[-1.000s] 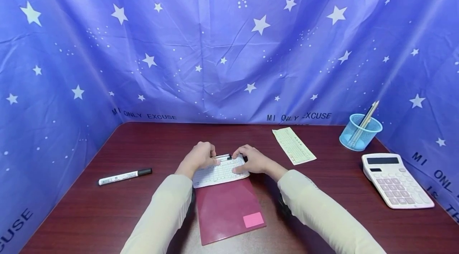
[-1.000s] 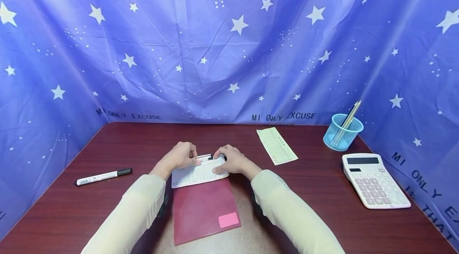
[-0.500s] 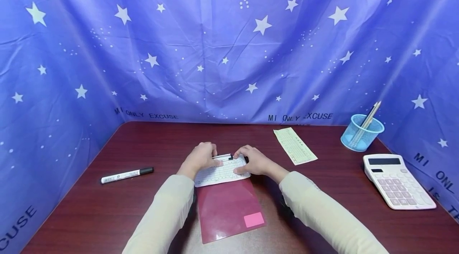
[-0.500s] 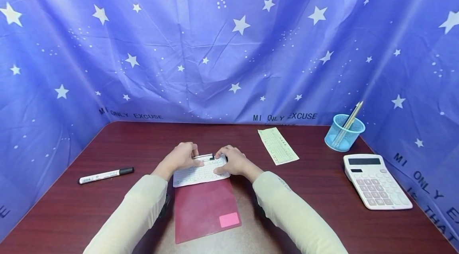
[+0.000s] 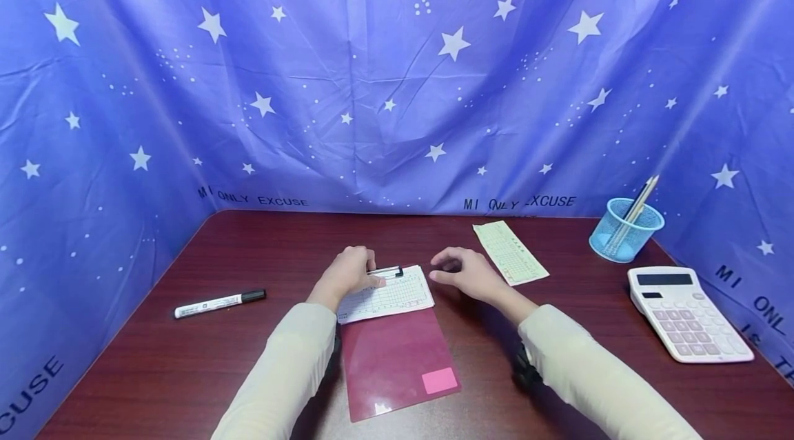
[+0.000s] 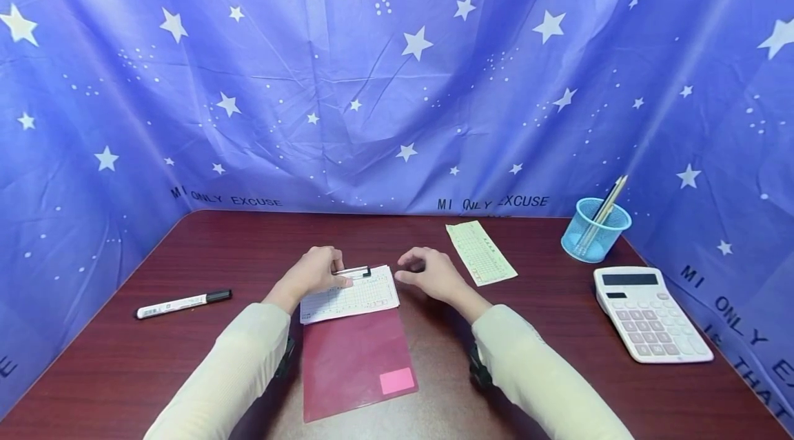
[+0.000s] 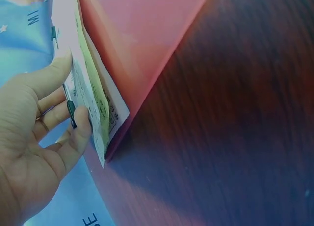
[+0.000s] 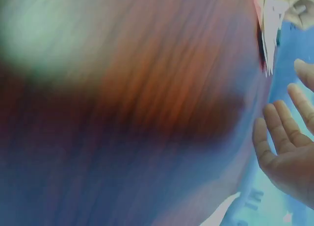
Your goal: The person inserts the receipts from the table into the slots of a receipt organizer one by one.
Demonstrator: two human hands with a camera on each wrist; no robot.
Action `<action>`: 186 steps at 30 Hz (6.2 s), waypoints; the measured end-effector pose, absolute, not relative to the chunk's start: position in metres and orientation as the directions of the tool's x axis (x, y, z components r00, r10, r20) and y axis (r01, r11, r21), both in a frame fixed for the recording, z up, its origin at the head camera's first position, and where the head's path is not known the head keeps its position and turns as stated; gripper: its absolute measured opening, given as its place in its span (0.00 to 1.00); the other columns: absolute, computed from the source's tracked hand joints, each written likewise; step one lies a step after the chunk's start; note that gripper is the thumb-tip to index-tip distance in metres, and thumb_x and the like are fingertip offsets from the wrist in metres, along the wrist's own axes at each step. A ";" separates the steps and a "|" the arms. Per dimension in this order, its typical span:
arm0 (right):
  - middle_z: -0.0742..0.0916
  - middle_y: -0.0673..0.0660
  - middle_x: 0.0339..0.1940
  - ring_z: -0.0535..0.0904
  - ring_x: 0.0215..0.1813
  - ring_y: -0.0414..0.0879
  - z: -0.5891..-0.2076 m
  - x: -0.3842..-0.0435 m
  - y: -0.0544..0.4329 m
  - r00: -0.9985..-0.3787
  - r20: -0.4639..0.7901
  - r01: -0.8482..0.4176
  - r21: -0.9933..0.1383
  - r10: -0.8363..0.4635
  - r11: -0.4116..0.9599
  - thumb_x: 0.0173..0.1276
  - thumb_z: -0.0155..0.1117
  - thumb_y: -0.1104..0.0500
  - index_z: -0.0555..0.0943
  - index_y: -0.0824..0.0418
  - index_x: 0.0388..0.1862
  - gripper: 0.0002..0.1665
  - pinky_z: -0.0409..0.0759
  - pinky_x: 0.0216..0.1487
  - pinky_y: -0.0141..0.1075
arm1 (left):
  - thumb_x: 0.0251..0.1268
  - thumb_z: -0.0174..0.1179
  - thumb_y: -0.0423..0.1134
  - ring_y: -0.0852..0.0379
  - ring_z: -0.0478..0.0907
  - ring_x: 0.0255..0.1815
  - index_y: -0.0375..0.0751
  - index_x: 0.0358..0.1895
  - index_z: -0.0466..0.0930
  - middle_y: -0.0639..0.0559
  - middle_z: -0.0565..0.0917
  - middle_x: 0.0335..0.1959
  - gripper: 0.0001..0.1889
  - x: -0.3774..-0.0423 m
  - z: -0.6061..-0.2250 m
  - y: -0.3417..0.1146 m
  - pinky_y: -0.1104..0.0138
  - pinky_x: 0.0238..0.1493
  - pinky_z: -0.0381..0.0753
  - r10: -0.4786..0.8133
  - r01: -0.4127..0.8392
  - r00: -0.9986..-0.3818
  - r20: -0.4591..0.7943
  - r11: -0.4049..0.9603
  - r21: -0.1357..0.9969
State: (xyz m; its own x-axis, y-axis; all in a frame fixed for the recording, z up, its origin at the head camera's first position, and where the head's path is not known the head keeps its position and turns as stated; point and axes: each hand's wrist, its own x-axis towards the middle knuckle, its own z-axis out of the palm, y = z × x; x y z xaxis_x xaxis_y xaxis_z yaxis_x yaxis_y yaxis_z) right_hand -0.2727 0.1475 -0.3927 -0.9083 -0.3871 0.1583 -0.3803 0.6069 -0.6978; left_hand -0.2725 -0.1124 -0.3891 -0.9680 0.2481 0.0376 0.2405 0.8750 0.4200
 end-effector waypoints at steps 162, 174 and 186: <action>0.81 0.47 0.25 0.76 0.30 0.45 -0.398 -0.249 0.094 -0.934 0.111 -0.353 -0.446 -0.341 0.823 0.51 0.84 0.48 0.89 0.48 0.42 0.19 0.74 0.28 0.43 | 0.57 0.77 0.40 0.56 0.73 0.29 0.44 0.24 0.79 0.55 0.78 0.25 0.14 -0.278 -0.384 -0.115 0.61 0.39 0.76 0.304 0.278 -0.953 0.011 0.855 0.438; 0.81 0.49 0.26 0.75 0.31 0.47 -0.398 -0.253 0.095 -0.931 0.097 -0.356 -0.466 -0.353 0.810 0.51 0.84 0.46 0.85 0.47 0.37 0.19 0.74 0.31 0.43 | 0.57 0.77 0.39 0.60 0.71 0.20 0.43 0.20 0.79 0.56 0.77 0.19 0.15 -0.285 -0.382 -0.119 0.69 0.26 0.74 0.319 0.251 -0.946 -0.059 0.834 0.492; 0.74 0.48 0.19 0.72 0.28 0.47 -0.397 -0.256 0.091 -0.932 0.089 -0.355 -0.431 -0.353 0.829 0.52 0.83 0.44 0.76 0.51 0.28 0.23 0.69 0.27 0.41 | 0.58 0.76 0.37 0.61 0.68 0.12 0.42 0.20 0.79 0.55 0.76 0.16 0.15 -0.285 -0.380 -0.120 0.70 0.18 0.73 0.315 0.219 -0.945 -0.090 0.812 0.541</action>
State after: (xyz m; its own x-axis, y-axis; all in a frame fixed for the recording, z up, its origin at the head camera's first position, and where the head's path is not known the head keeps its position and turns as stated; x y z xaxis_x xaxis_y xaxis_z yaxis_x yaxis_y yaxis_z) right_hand -0.2557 0.0907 -0.3968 -0.9316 -0.3525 0.0886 -0.3549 0.8295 -0.4313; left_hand -0.2853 -0.1200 -0.3801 -0.9449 0.3146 -0.0905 0.2185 0.8120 0.5412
